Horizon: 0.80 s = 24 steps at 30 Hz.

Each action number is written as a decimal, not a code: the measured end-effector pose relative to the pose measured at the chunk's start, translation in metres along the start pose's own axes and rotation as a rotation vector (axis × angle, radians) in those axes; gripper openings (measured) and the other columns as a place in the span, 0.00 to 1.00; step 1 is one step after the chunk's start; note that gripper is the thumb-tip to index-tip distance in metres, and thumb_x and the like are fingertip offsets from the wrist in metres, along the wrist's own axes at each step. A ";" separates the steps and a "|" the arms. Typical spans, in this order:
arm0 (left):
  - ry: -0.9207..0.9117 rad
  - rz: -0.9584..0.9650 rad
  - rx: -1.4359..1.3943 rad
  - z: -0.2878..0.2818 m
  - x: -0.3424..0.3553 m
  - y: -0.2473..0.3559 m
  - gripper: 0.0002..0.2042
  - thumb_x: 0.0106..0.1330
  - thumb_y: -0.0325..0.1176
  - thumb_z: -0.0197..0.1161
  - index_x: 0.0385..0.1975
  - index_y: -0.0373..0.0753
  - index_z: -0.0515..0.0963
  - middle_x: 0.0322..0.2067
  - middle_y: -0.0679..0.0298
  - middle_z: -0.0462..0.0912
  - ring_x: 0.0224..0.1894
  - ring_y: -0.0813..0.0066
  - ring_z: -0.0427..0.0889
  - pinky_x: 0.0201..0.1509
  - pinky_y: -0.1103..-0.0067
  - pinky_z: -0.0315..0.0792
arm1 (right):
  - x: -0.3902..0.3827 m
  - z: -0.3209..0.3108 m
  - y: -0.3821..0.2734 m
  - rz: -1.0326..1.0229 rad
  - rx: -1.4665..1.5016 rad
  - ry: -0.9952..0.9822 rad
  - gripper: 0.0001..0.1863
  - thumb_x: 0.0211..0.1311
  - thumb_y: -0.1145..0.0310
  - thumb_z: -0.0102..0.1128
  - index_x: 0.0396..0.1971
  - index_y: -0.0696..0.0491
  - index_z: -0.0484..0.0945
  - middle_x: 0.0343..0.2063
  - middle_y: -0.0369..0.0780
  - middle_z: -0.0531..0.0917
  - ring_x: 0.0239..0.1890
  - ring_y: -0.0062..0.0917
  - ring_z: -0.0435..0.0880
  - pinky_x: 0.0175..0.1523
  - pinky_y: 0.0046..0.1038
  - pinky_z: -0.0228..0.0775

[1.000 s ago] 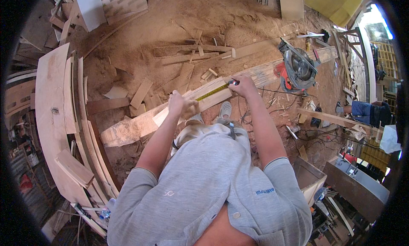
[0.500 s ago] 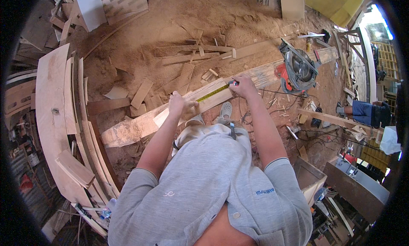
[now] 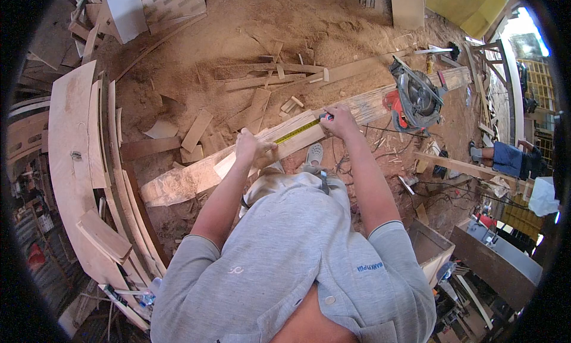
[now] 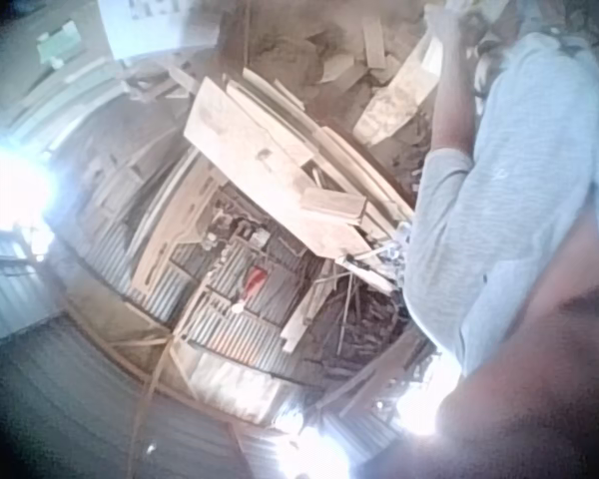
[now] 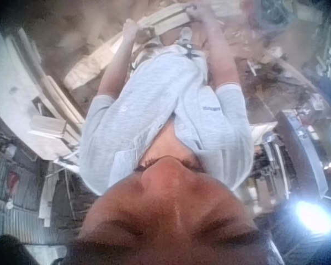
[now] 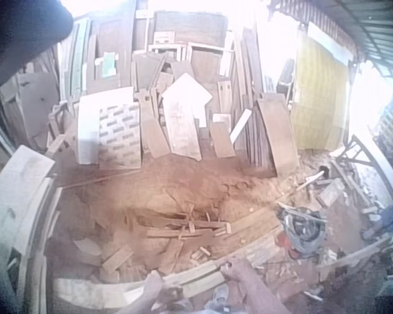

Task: The person cuts a wooden piece with a circular saw, handles and aligns the cut blocks, marks lines on the wood using a square ruler and pencil, makes another cut with the circular saw, and measures the wood using a tape measure.

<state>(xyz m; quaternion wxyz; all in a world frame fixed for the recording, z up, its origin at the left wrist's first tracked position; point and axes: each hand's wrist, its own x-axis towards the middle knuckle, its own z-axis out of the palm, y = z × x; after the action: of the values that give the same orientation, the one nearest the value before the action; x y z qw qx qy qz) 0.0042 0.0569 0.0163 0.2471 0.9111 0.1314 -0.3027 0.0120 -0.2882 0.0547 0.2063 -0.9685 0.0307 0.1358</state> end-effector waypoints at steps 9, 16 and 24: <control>0.005 -0.003 0.000 -0.002 -0.002 0.002 0.55 0.36 0.59 0.91 0.58 0.25 0.71 0.59 0.36 0.80 0.62 0.42 0.82 0.66 0.59 0.79 | 0.000 0.002 0.000 0.013 -0.001 0.001 0.29 0.56 0.54 0.69 0.55 0.55 0.88 0.55 0.49 0.85 0.62 0.46 0.80 0.72 0.41 0.71; -0.018 0.011 -0.009 -0.009 -0.007 0.007 0.54 0.37 0.58 0.91 0.58 0.24 0.71 0.58 0.35 0.81 0.62 0.41 0.83 0.66 0.59 0.79 | -0.001 0.001 0.000 0.023 0.013 -0.012 0.29 0.56 0.54 0.69 0.56 0.53 0.88 0.56 0.50 0.85 0.62 0.46 0.80 0.72 0.41 0.71; -0.002 0.027 -0.020 -0.004 -0.004 0.000 0.54 0.37 0.58 0.91 0.57 0.24 0.71 0.58 0.35 0.80 0.62 0.41 0.83 0.65 0.59 0.79 | -0.006 0.002 -0.003 0.023 0.014 0.005 0.30 0.55 0.54 0.69 0.57 0.53 0.87 0.55 0.50 0.85 0.62 0.47 0.80 0.72 0.41 0.71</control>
<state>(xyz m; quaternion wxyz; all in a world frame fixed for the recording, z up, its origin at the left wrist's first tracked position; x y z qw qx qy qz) 0.0031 0.0586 0.0221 0.2606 0.9100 0.1218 -0.2987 0.0066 -0.2853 0.0558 0.2113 -0.9670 0.0433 0.1353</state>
